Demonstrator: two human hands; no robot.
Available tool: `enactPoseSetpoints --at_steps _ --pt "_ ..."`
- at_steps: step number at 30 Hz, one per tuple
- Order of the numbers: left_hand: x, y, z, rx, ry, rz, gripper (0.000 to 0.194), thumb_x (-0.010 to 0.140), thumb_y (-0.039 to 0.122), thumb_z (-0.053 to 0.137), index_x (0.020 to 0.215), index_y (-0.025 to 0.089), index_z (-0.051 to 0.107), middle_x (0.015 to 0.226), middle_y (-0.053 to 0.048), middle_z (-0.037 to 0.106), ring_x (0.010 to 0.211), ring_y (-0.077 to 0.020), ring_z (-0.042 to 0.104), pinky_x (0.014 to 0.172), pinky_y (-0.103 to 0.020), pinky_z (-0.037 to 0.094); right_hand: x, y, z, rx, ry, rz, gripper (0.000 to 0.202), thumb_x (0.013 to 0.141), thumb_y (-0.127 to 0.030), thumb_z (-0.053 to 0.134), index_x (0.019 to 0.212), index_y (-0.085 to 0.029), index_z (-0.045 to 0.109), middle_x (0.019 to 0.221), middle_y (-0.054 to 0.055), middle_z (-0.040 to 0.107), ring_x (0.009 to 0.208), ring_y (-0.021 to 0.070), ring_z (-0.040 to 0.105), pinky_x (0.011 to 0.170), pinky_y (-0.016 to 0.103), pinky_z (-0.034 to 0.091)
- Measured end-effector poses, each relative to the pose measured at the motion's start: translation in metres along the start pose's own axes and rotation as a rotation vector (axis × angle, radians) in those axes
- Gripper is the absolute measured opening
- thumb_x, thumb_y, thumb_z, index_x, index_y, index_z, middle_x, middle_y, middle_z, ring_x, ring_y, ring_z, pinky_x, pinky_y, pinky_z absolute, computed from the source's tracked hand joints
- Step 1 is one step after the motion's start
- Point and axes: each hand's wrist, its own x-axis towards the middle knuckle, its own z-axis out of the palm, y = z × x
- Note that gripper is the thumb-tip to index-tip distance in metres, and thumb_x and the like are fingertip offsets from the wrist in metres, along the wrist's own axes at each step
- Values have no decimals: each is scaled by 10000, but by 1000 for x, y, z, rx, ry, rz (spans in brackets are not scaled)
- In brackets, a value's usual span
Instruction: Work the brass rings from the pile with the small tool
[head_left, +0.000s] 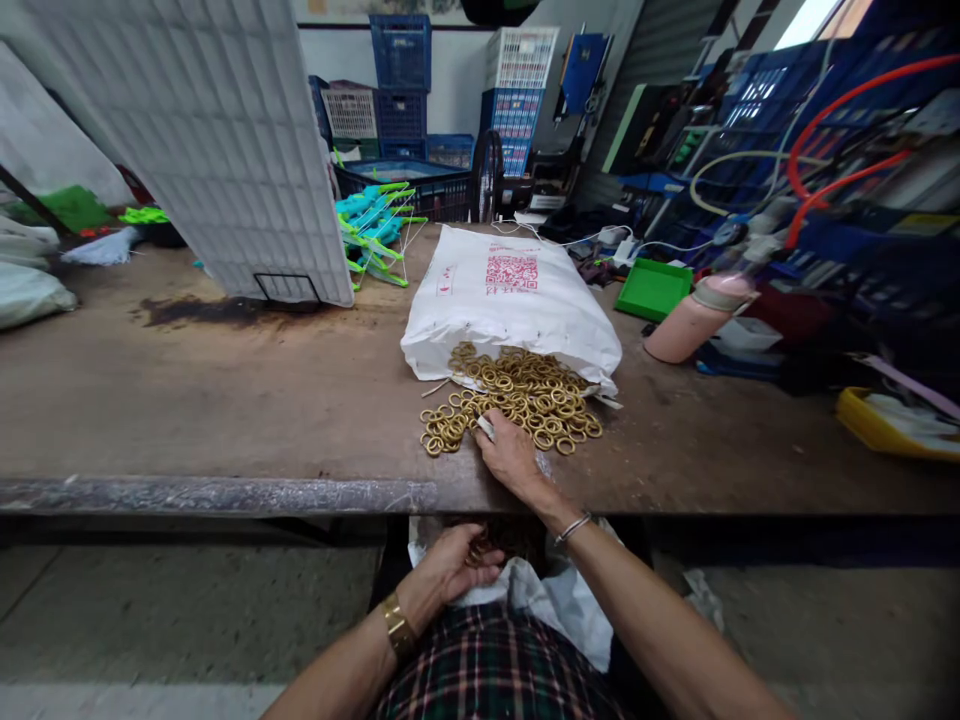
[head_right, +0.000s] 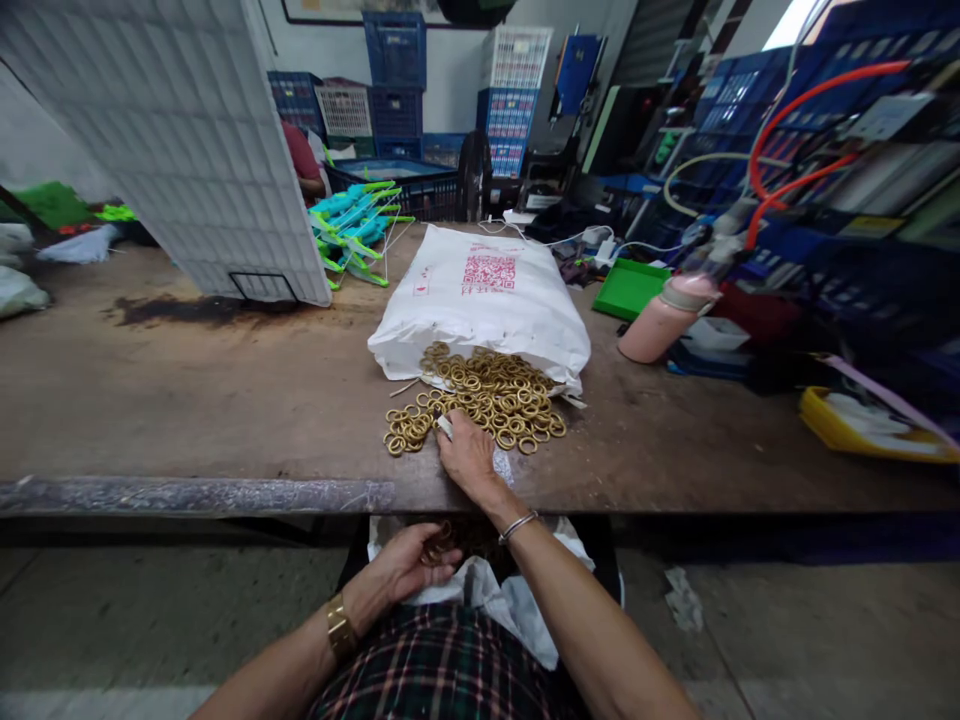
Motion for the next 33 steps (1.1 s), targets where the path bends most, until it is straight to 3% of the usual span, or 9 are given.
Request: enactPoseSetpoints --at_steps 6,15,19,24,29,33 --pt "6 -5 -4 -34 -16 2 185 741 179 527 911 153 459 728 -24 571 529 -151 585 506 -262 419 2 -7 5 -94 -42 -1 201 864 -348 414 971 -208 510 941 58 616 796 179 579 625 269 314" --pt "8 -8 -7 68 -94 88 257 636 245 645 836 150 516 763 -14 537 602 -133 540 526 -256 410 1 -2 4 -57 -25 35 182 849 -278 426 997 -189 483 965 67 553 814 166 543 644 261 331" --pt "-7 -8 -6 257 -198 211 248 636 339 659 750 132 582 740 -28 531 669 -135 505 493 -216 406 0 1 5 -31 13 21 168 839 -264 438 985 -196 486 951 53 525 788 156 523 631 252 321" --pt "-43 6 3 510 -253 424 248 720 365 581 760 122 610 738 -51 579 701 -152 550 511 -210 428 1 6 6 5 28 -14 143 843 -236 420 948 -189 506 916 52 540 777 154 506 642 250 310" --pt "-59 34 16 549 -91 673 271 736 397 555 760 128 581 664 -21 570 535 -100 510 463 -193 404 4 10 6 133 40 -25 140 810 -192 403 845 -184 538 792 31 577 697 141 491 617 242 298" --pt "-55 55 23 535 62 893 196 740 310 560 865 160 565 653 18 540 498 -82 472 452 -178 369 6 16 1 458 17 8 135 754 -230 416 742 -184 542 651 -10 541 604 122 458 587 228 321"
